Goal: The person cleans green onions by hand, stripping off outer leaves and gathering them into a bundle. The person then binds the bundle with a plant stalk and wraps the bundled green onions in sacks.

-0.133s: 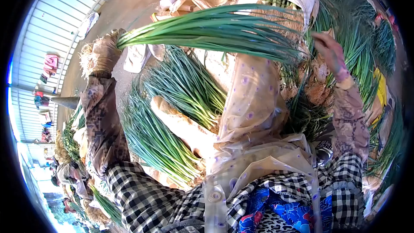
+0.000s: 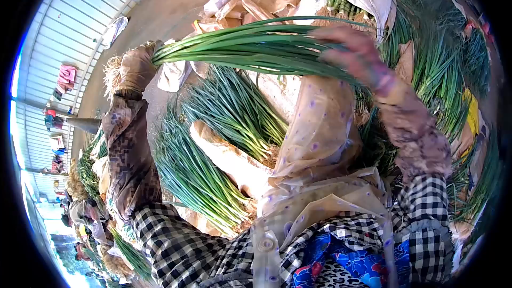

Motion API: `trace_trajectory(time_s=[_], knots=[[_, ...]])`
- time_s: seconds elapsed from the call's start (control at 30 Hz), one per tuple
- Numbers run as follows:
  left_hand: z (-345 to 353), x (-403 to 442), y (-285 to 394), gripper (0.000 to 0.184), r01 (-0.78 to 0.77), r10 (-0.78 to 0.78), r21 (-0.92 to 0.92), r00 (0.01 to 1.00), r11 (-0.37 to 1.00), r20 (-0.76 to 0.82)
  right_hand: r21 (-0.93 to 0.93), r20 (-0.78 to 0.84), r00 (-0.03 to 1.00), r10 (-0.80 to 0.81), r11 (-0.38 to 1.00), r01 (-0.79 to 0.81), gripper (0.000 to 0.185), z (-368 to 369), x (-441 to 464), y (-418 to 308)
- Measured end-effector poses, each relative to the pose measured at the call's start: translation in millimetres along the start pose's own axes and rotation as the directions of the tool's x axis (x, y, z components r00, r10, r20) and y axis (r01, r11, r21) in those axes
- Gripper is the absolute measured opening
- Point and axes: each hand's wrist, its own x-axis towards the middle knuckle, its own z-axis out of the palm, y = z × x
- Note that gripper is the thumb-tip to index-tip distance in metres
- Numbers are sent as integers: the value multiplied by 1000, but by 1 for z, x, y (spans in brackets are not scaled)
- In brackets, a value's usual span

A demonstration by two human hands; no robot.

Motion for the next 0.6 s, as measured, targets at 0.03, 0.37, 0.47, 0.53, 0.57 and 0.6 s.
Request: trace_trajectory(time_s=[0.03,0.37,0.47,0.53,0.57,0.6], knots=[[1,-2,-2,21,-22,22,-32,1000,999,3,-112,-52,980,-192,976,185,35,25,15,-5],[-33,-10,3,29,-17,6,59,985,998,173,-210,-5,968,-252,946,246,21,62,48,13],[-18,-17,-12,27,22,-42,116,984,993,174,-142,97,988,121,984,-107,18,25,5,68],[-4,-27,-30,25,73,-105,172,977,982,187,-251,175,937,303,934,-255,18,-5,-32,100],[5,-28,-46,25,96,-139,218,972,971,190,-382,174,950,261,907,-179,19,-24,-65,145],[10,-31,-64,25,113,-169,266,966,957,197,-506,171,961,218,856,-104,20,-42,-98,190]])
